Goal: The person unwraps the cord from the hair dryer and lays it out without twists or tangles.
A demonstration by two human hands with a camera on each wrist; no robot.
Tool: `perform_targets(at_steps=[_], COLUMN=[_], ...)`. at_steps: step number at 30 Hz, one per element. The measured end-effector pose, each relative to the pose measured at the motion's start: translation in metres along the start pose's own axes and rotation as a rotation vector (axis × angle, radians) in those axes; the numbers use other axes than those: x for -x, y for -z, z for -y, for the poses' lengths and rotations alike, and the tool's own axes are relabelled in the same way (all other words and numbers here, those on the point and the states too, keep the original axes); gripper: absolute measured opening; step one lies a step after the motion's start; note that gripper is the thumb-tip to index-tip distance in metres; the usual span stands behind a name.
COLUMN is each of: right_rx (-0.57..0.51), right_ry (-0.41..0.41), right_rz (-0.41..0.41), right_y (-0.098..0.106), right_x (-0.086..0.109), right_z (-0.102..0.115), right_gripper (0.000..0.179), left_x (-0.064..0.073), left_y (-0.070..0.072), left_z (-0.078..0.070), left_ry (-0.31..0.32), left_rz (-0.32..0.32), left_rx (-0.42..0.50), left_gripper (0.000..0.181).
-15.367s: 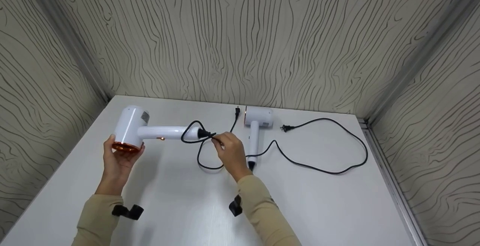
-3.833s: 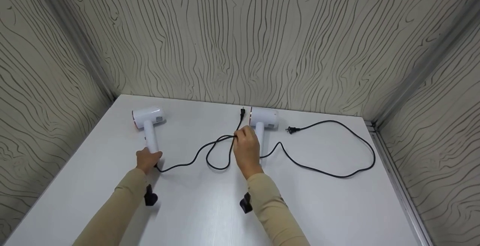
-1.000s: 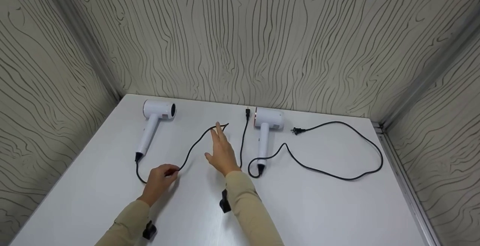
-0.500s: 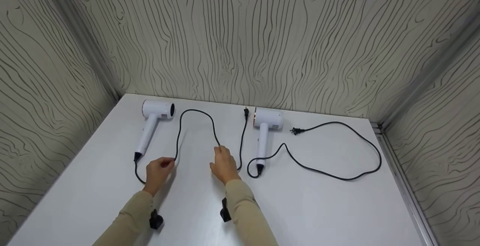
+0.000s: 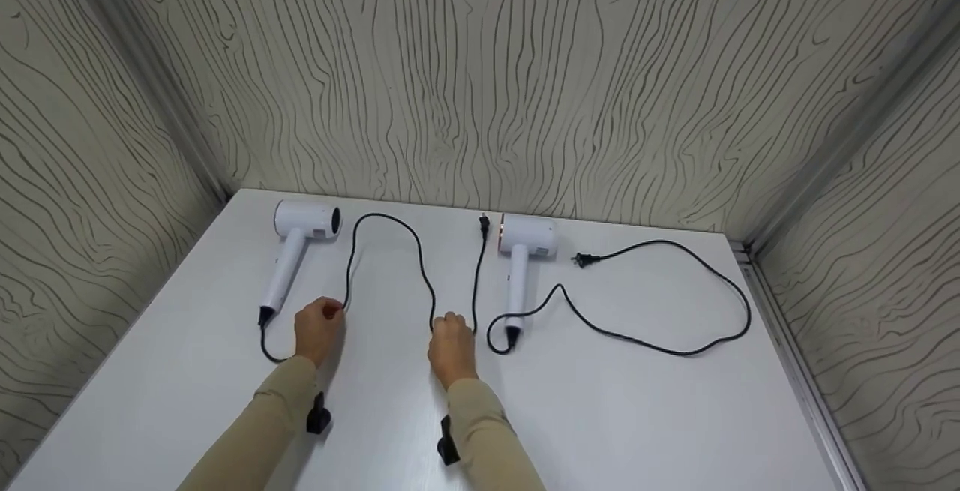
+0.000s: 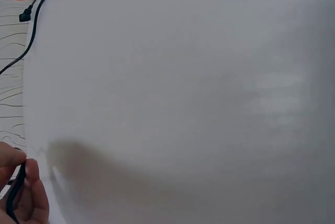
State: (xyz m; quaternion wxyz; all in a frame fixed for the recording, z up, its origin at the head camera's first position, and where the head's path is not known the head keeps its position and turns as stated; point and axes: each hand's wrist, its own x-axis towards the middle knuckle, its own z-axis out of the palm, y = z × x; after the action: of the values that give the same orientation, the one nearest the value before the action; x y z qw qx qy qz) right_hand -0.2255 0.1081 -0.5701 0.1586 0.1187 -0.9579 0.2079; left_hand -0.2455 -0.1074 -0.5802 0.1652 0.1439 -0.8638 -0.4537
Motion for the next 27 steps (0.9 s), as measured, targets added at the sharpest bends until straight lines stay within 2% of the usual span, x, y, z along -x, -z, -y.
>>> perform_targets(at_steps=[4, 7, 13, 19, 23, 27], right_rx=[-0.024, -0.047, -0.080, -0.090, -0.078, -0.088], right_ry=[0.028, 0.033, 0.041, 0.051, 0.032, 0.026], right_rz=[0.004, 0.018, 0.032, 0.037, 0.056, 0.036], right_y=[-0.001, -0.001, 0.002, 0.003, 0.008, 0.019], right_x=[0.003, 0.004, 0.002, 0.002, 0.000, -0.010], right_z=[0.002, 0.002, 0.000, -0.006, -0.008, -0.013], right_gripper=[0.011, 0.012, 0.014, 0.014, 0.015, 0.017], left_x=[-0.003, -0.004, -0.006, -0.006, -0.007, -0.008], left_y=[0.000, 0.001, 0.005, 0.007, 0.004, 0.003], left_z=[0.002, 0.003, -0.002, -0.005, -0.006, -0.015], left_ry=[-0.008, 0.012, 0.041, 0.050, 0.023, -0.024], left_rz=[-0.017, 0.006, 0.068, 0.090, 0.076, 0.059], left_rx=[-0.105, -0.145, -0.159, -0.167, -0.178, -0.184], left_gripper=[0.006, 0.008, 0.013, 0.015, 0.014, 0.014])
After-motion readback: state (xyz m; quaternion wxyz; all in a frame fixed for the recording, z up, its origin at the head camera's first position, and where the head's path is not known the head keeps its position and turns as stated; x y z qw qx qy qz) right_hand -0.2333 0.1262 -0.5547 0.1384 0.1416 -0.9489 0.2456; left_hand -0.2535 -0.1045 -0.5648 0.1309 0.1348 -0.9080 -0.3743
